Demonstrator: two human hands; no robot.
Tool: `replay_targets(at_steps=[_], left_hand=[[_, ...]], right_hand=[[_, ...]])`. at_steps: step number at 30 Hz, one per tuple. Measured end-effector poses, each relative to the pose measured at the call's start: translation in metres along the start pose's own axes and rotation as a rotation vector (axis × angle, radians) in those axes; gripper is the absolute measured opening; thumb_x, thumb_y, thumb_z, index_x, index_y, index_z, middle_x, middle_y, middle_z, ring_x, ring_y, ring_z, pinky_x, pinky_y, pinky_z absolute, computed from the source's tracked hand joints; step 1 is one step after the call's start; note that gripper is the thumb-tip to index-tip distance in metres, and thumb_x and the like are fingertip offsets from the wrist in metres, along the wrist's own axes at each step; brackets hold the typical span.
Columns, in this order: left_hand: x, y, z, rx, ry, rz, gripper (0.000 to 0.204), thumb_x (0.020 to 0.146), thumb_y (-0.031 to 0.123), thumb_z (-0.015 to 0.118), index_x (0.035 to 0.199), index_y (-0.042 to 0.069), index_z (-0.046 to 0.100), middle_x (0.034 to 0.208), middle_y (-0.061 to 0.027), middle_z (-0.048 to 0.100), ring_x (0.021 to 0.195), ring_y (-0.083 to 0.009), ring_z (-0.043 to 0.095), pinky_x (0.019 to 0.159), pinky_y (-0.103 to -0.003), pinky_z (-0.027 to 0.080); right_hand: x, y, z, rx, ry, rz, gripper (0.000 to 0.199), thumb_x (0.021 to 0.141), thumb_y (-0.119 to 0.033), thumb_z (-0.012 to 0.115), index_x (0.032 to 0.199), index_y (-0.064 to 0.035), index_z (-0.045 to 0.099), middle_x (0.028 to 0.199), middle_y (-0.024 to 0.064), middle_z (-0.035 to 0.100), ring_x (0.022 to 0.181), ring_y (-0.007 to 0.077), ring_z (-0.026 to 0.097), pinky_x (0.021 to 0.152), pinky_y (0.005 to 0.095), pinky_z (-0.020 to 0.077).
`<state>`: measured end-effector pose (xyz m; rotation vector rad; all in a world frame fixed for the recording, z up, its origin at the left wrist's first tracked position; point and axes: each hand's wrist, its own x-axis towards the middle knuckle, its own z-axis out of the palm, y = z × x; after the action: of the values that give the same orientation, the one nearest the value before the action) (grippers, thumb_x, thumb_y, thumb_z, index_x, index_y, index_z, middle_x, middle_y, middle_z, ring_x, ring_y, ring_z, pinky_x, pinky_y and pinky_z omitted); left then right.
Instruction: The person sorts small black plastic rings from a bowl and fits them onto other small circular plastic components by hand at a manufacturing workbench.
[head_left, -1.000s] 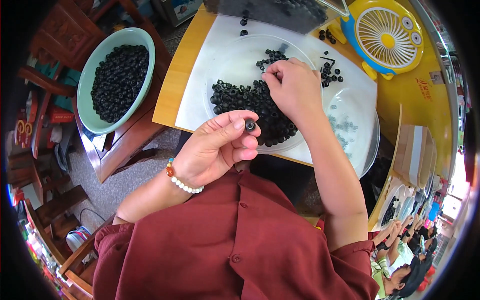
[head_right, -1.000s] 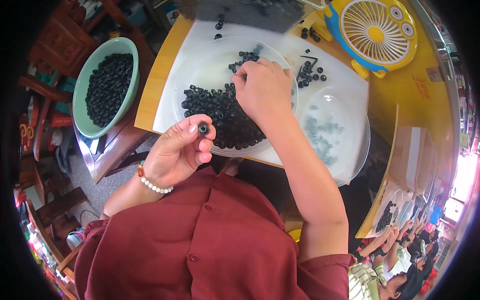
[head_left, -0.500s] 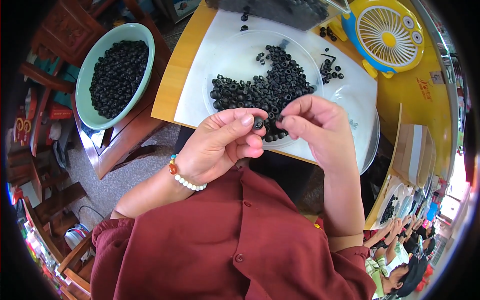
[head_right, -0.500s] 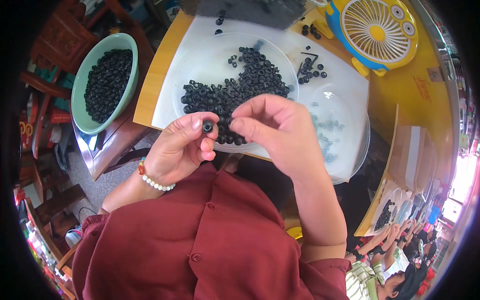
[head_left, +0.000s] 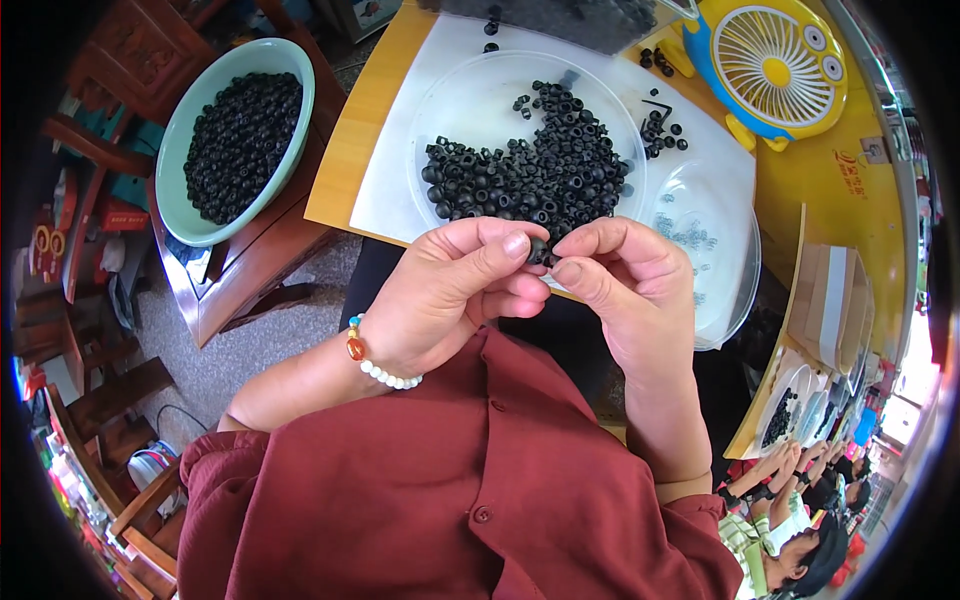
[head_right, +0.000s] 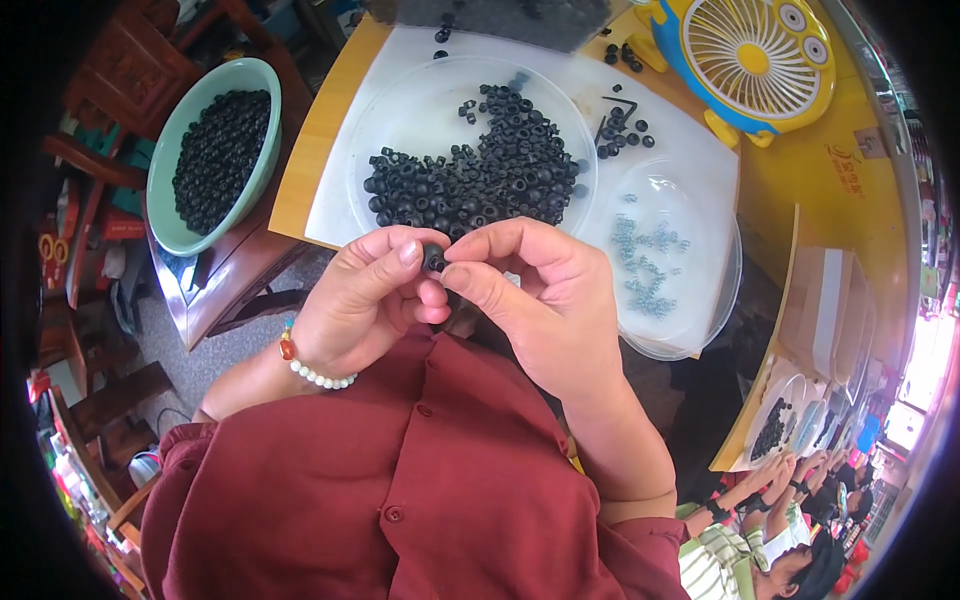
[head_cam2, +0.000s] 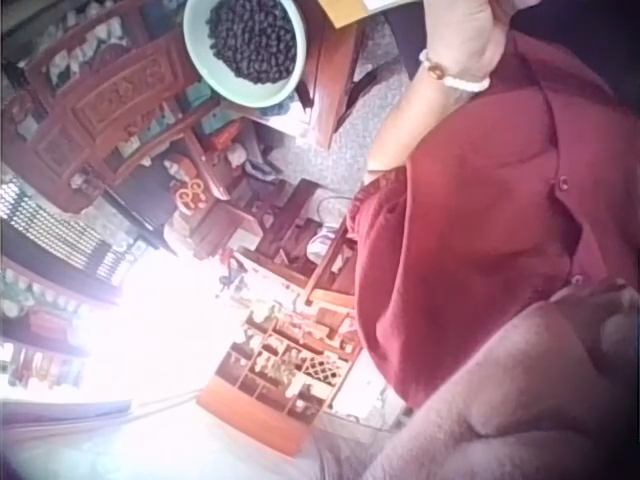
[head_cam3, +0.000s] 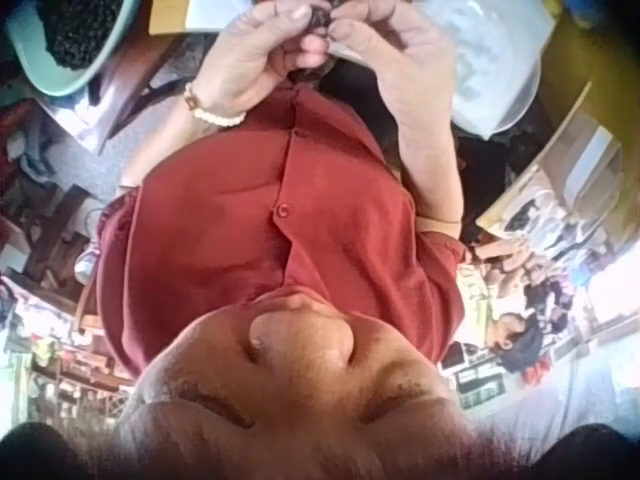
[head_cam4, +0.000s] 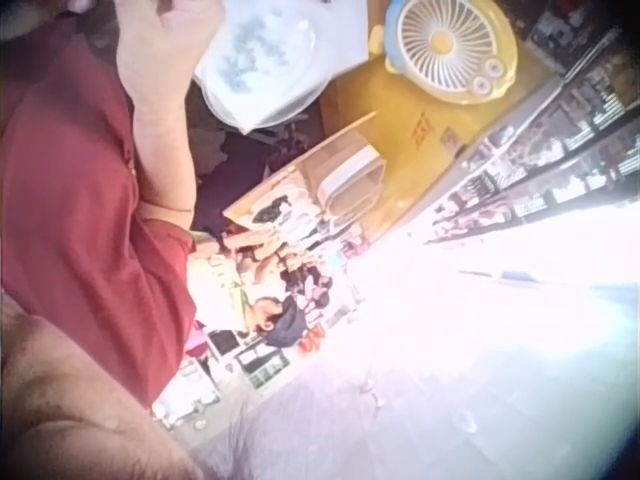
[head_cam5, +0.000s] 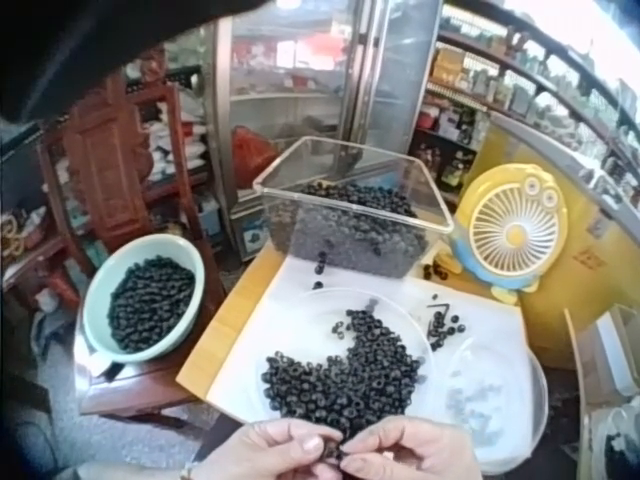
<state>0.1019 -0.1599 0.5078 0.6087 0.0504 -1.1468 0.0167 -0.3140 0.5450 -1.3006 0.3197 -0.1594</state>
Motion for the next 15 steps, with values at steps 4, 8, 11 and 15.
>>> replay_targets(at_steps=[4,8,11,15], left_hand=[[-0.003,0.001,0.002,0.03,0.043,-0.003,0.021,0.091,0.016,0.056,0.104,0.001,0.06,0.082,-0.0073,0.066,0.072,-0.0137,0.066,0.067,-0.025,0.056],[-0.003,0.003,0.003,0.06,0.058,-0.011,0.021,0.09,0.016,0.057,0.103,0.0,0.061,0.08,-0.0065,0.065,0.07,-0.0123,0.065,0.065,-0.024,0.056],[-0.003,0.003,0.003,0.071,0.056,-0.002,0.021,0.09,0.016,0.058,0.103,0.0,0.061,0.08,-0.0065,0.065,0.07,-0.0118,0.064,0.065,-0.024,0.055],[-0.003,0.001,0.004,0.087,0.049,0.034,0.019,0.089,0.013,0.058,0.103,0.0,0.062,0.081,-0.0067,0.065,0.071,-0.0118,0.063,0.066,-0.023,0.054]], right_hand=[[0.0,0.005,0.0,-0.094,-0.015,-0.091,0.01,0.08,0.002,0.066,0.089,0.0028,0.063,0.084,0.0065,0.064,0.074,0.0111,0.06,0.067,0.0222,0.0473],[0.001,0.006,-0.003,-0.352,-0.056,-0.277,0.009,0.076,0.004,0.066,0.085,0.0031,0.064,0.083,0.0074,0.063,0.073,0.0102,0.057,0.066,0.0224,0.0453],[0.001,0.011,-0.002,-0.343,-0.043,-0.32,0.009,0.076,0.005,0.066,0.084,0.0037,0.064,0.083,0.0077,0.063,0.073,0.0105,0.057,0.065,0.0225,0.045],[0.0,0.014,0.001,-0.11,-0.001,-0.212,0.009,0.079,0.004,0.065,0.087,0.0042,0.062,0.083,0.0076,0.063,0.072,0.012,0.059,0.064,0.0231,0.0471]])
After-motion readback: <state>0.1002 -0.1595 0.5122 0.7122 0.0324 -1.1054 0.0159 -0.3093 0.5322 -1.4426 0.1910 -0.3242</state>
